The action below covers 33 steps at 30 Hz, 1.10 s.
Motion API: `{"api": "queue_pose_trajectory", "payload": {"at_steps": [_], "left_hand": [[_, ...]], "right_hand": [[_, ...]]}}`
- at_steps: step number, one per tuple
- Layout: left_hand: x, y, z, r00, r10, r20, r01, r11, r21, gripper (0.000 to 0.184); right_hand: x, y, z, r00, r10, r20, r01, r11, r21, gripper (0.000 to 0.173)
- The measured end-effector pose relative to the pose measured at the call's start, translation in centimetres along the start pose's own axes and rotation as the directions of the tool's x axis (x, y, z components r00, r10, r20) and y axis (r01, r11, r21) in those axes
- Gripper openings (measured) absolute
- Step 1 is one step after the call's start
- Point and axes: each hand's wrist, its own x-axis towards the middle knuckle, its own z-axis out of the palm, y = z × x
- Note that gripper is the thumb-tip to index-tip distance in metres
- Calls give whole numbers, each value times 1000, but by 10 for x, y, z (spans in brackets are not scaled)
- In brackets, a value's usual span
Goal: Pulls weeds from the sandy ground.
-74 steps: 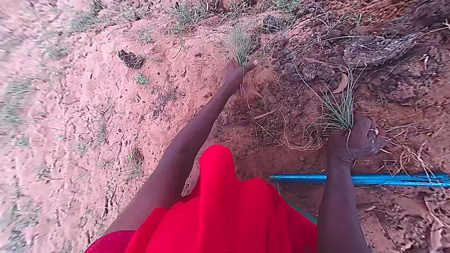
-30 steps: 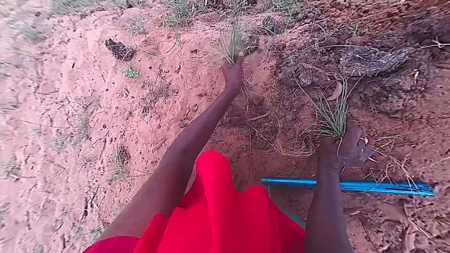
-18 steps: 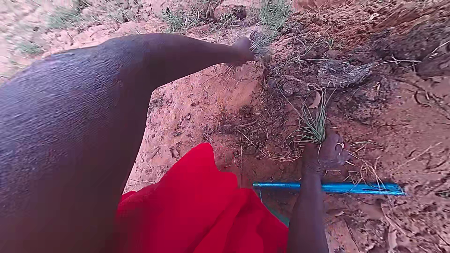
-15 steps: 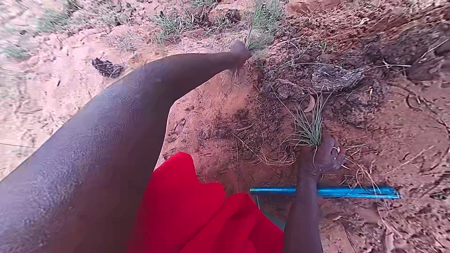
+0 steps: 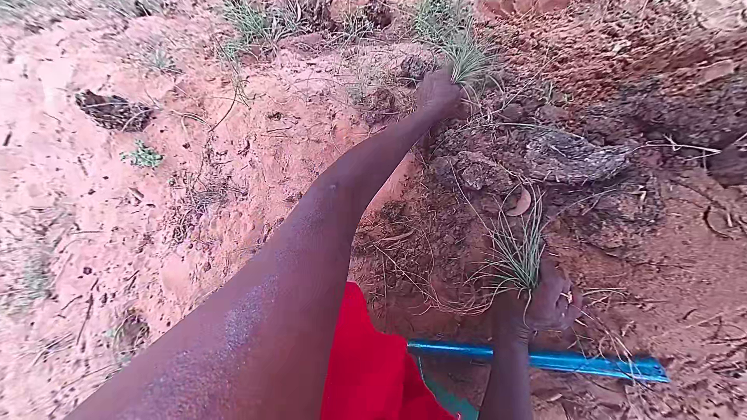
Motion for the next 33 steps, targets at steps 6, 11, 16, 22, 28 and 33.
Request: {"api": "queue_pose_trajectory", "payload": {"at_steps": [6, 11, 16, 22, 28, 33], "left_hand": [[3, -22, -10, 987, -151, -61, 88, 810, -580, 40], [-7, -23, -14, 921, -390, 15, 280, 634, -721, 46], [-30, -30, -20, 862, -499, 91, 391, 540, -745, 43], [-48, -36, -14, 842, -532, 88, 311, 348, -884, 28], [-48, -35, -14, 822, -566, 62, 355, 425, -833, 50], [-76, -38, -15, 827, -561, 48, 373, 483, -792, 47]], "right_hand": [[0, -1, -1, 1000, -1, 12, 1, 1000, -16, 23], [3, -6, -4, 999, 15, 48, -13, 999, -31, 27], [5, -11, -6, 998, 40, 57, -38, 998, -43, 28], [5, -8, -4, 997, 48, 56, -45, 998, -40, 28], [6, -11, -10, 990, 58, 125, -57, 998, -14, 30], [5, -9, -10, 990, 58, 132, -57, 998, -12, 31]]}}
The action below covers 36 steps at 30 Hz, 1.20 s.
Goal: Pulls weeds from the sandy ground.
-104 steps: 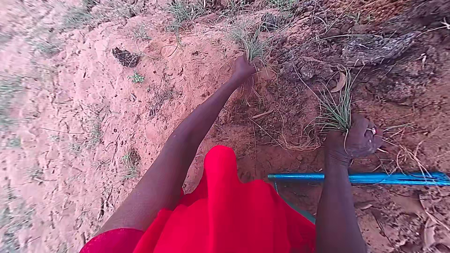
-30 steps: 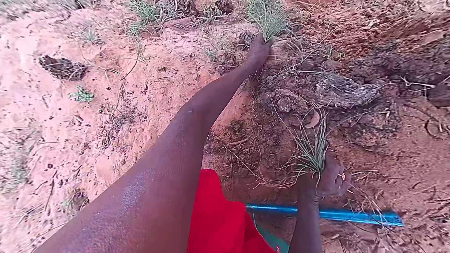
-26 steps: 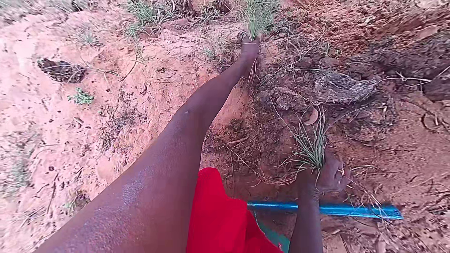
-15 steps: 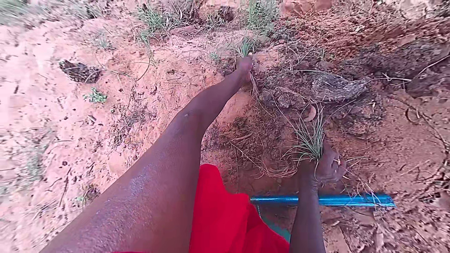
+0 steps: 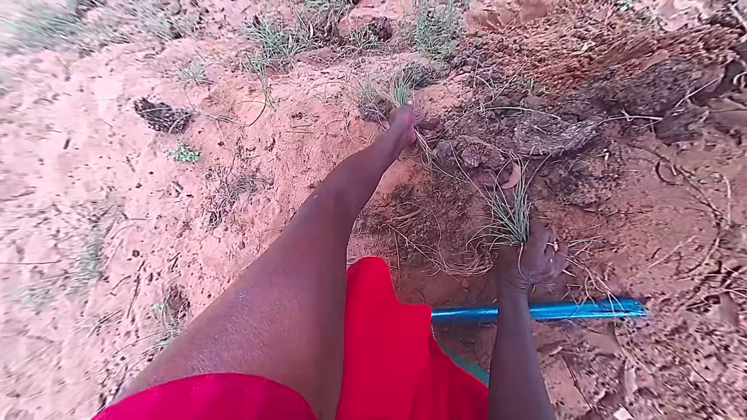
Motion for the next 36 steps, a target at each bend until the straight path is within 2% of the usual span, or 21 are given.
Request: {"api": "queue_pose_trajectory", "payload": {"at_steps": [3, 6, 8, 10, 12, 14, 16, 17, 19, 20, 22, 23, 25, 27, 28, 30, 33, 35, 36], "left_hand": [[-20, -7, -21, 1000, -21, 14, 21, 998, 51, 46], [-33, -1, -45, 997, -55, 59, 56, 998, -6, 36], [-47, 5, -61, 991, -92, 93, 93, 996, 0, 28], [-68, 5, -78, 984, -115, 137, 107, 992, 64, 22], [-93, -1, -95, 978, -146, 152, 129, 985, 116, 21], [-123, -10, -108, 968, -212, 135, 191, 969, 156, 24], [-149, -29, -118, 957, -250, 151, 220, 957, 187, 22], [-163, -41, -124, 952, -239, 193, 198, 958, 209, 16], [-189, -61, -135, 914, -190, 359, 81, 951, 297, 23], [-194, -70, -138, 865, -190, 464, 10, 932, 363, 28], [-204, -73, -137, 759, -278, 588, -64, 868, 492, 34], [-207, -74, -131, 748, -313, 585, -25, 868, 497, 33], [-219, -62, -113, 740, -386, 551, 82, 865, 496, 39], [-235, -42, -104, 682, -442, 582, 120, 854, 507, 39], [-238, -39, -101, 660, -443, 607, 104, 854, 510, 40], [-238, -32, -97, 573, -458, 680, 71, 854, 515, 56], [-230, -28, -93, 482, -322, 815, -127, 895, 428, 38], [-223, -6, -91, 493, -247, 834, -120, 930, 346, 42], [-216, 4, -88, 554, -210, 806, -108, 941, 320, 44]], "right_hand": [[1, 0, -1, 1000, -4, -3, 4, 1000, 23, 30], [2, -1, -6, 998, 45, 42, -47, 996, 70, 30], [5, -5, -15, 988, 139, 68, -149, 969, 196, 32], [6, -16, -24, 955, 277, 104, -296, 887, 354, 36], [5, -43, -36, 871, 425, 247, -489, 702, 518, 40], [3, -77, -43, 762, 474, 442, -644, 477, 598, 26], [-8, -102, -35, 670, 356, 651, -738, 229, 634, 10], [-16, -113, -33, 623, 266, 736, -780, 145, 608, 14], [-32, -134, -38, 510, 136, 849, -859, 139, 494, 22], [-39, -141, -43, 443, 84, 892, -890, 160, 427, 30], [-49, -143, -47, 362, 33, 932, -923, 149, 354, 42], [-51, -138, -48, 346, 3, 938, -933, 104, 344, 47], [-49, -124, -43, 349, -57, 936, -935, 48, 351, 47], [-43, -113, -42, 355, -89, 930, -932, 48, 360, 43], [-39, -111, -45, 354, -68, 933, -934, 28, 357, 36], [-31, -113, -48, 362, 19, 932, -930, -56, 362, 26], [-21, -114, -44, 424, 200, 883, -882, -132, 453, 29], [-8, -101, -44, 429, 328, 842, -847, -178, 501, 27], [0, -89, -43, 439, 374, 817, -814, -218, 538, 24]]}}
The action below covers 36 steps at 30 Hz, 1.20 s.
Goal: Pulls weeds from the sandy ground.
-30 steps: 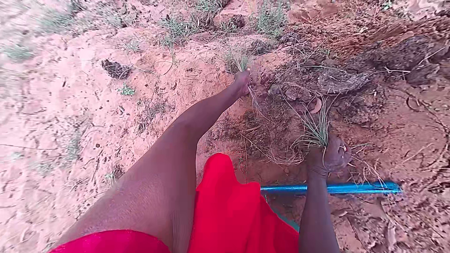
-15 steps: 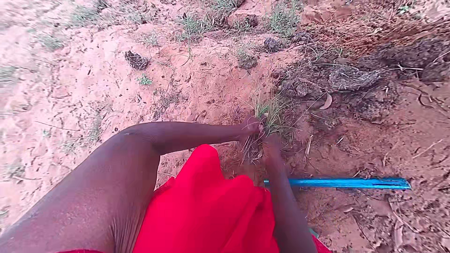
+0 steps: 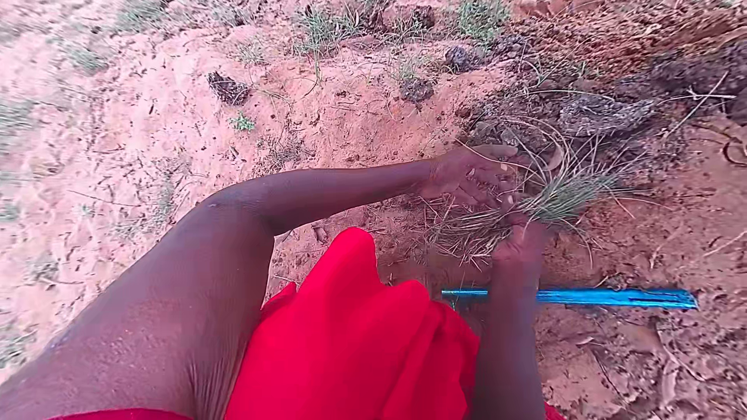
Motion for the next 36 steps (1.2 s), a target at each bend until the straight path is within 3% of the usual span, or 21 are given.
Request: {"api": "queue_pose_trajectory", "payload": {"at_steps": [2, 4, 6, 9, 11, 12, 18, 26, 32, 36], "left_hand": [[20, 8, -17, 967, 50, -251, -25, 994, 102, 29], [47, 1, -38, 930, 164, -328, 7, 887, 462, 24], [70, -13, -50, 950, 206, -233, 79, 562, 823, 30], [96, -35, -54, 971, 123, -204, 185, 150, 971, 34], [104, -38, -54, 972, 110, -209, 207, 28, 978, 38], [105, -38, -54, 973, 109, -204, 206, -5, 978, 42], [107, -35, -68, 980, 131, -151, 163, -86, 983, 37], [115, -32, -65, 944, 156, -290, 302, -56, 952, 39], [119, -17, -48, 950, 97, -298, 304, -57, 951, 25], [113, -23, -36, 943, 71, -326, 328, -32, 944, 26]], "right_hand": [[10, -25, -20, 989, -123, -76, 128, 990, 61, 16], [17, -46, -39, 917, -321, -238, 327, 945, -18, 24], [26, -60, -63, 802, -473, -364, 458, 879, -133, 39], [41, -61, -92, 708, -566, -422, 537, 820, -199, 38], [55, -51, -107, 674, -611, -416, 583, 785, -208, 25], [57, -47, -110, 669, -627, -399, 594, 774, -218, 29], [64, -40, -100, 611, -666, -428, 678, 719, -151, 19], [62, -41, -92, 603, -664, -442, 671, 722, -169, 23], [58, -42, -87, 591, -674, -443, 684, 710, -167, 23], [61, -40, -89, 589, -673, -448, 678, 713, -180, 25]]}}
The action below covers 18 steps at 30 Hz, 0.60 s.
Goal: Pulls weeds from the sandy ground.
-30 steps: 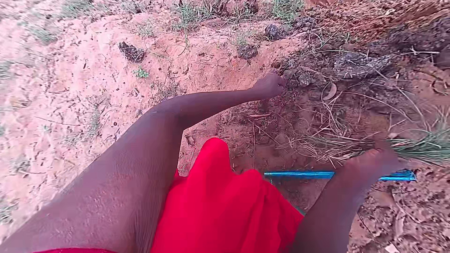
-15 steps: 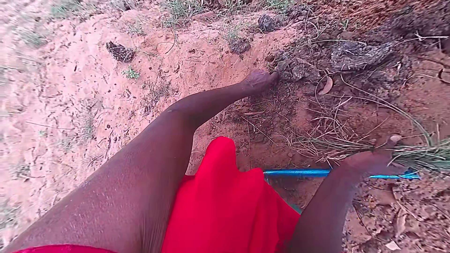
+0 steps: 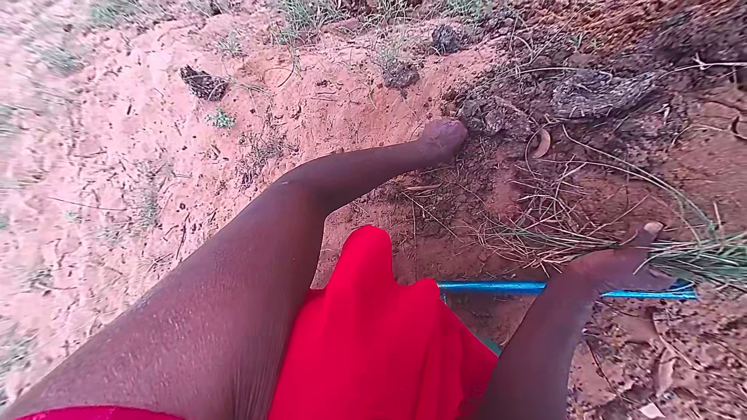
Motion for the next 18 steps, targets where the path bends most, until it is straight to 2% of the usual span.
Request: {"api": "queue_pose_trajectory", "payload": {"at_steps": [4, 9, 12, 15, 18], "left_hand": [[-3, 10, -6, 998, -47, 37, 47, 999, -9, 24], [-2, 14, -5, 999, -30, 13, 29, 998, 51, 23], [-3, 8, -9, 998, -39, 45, 41, 998, -49, 26], [-1, 1, -18, 983, -101, 154, 132, 969, -210, 32], [-16, 3, -12, 974, 4, 228, 76, 937, -342, 26]], "right_hand": [[1, 0, -2, 999, -35, 22, 36, 999, -31, 28], [0, -1, -1, 999, -38, 33, 39, 999, -22, 28], [0, 0, -3, 998, -48, 48, 48, 999, -12, 29], [-1, 0, -3, 996, -64, 68, 64, 998, 6, 23], [0, 0, -2, 997, -52, 59, 51, 999, 18, 29]]}}
